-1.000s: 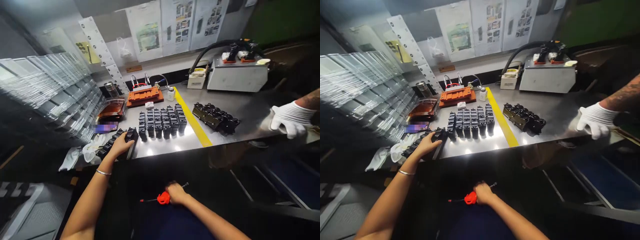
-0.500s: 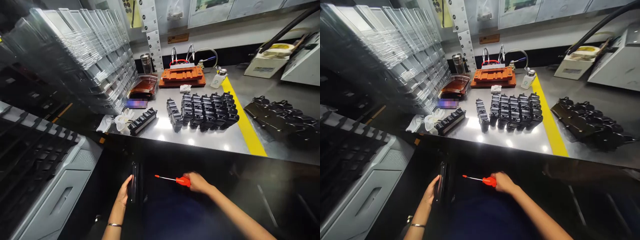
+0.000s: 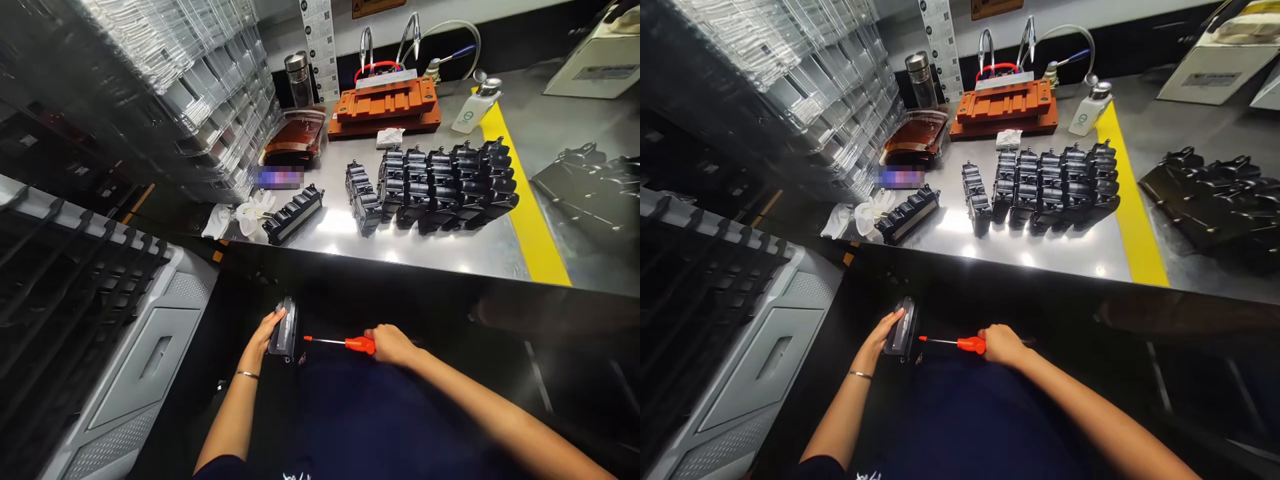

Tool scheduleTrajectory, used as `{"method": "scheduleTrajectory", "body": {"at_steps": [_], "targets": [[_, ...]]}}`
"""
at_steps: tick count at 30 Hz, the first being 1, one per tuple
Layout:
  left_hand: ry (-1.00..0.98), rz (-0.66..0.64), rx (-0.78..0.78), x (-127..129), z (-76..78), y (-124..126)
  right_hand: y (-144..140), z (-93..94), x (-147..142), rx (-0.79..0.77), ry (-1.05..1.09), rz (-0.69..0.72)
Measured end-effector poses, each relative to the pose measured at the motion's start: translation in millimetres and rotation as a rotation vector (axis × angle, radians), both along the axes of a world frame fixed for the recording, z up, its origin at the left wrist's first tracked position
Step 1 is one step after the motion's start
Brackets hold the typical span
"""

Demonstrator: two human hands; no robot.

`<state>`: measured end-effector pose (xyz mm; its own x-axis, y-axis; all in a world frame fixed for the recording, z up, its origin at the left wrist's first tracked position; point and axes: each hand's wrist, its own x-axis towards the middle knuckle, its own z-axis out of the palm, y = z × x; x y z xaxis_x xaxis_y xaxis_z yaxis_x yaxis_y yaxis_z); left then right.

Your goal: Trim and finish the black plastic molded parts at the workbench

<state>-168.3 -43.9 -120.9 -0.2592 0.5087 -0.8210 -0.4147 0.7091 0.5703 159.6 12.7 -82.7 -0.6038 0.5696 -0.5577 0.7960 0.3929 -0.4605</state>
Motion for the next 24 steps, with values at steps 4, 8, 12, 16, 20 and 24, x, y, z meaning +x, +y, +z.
{"method": "scheduleTrajectory", "body": {"at_steps": [4,8,12,16,20,24], "targets": [[0.061,-0.121,0.077,1.8,5.8,9.6,3.1,-1.5,10.5,-0.021,-0.02,-0.102],[0.297,-0.31,0.305,-9.0,14.6,13.6,4.9,-0.4,19.0,-0.047,-0.005,-0.156],[0.735,-0.671,0.422,-16.6,18.9,12.4,6.8,0.8,21.8,-0.064,0.01,-0.185],[1.078,-1.115,0.64,-5.3,16.5,5.1,10.0,0.6,20.8,-0.084,0.075,-0.147],[1.015,-1.175,0.776,2.7,14.0,-0.3,13.4,-1.5,21.9,-0.086,0.034,-0.171],[0.831,-0.827,0.544,-8.0,14.0,5.0,14.5,-2.7,27.3,-0.085,-0.035,-0.221]]}}
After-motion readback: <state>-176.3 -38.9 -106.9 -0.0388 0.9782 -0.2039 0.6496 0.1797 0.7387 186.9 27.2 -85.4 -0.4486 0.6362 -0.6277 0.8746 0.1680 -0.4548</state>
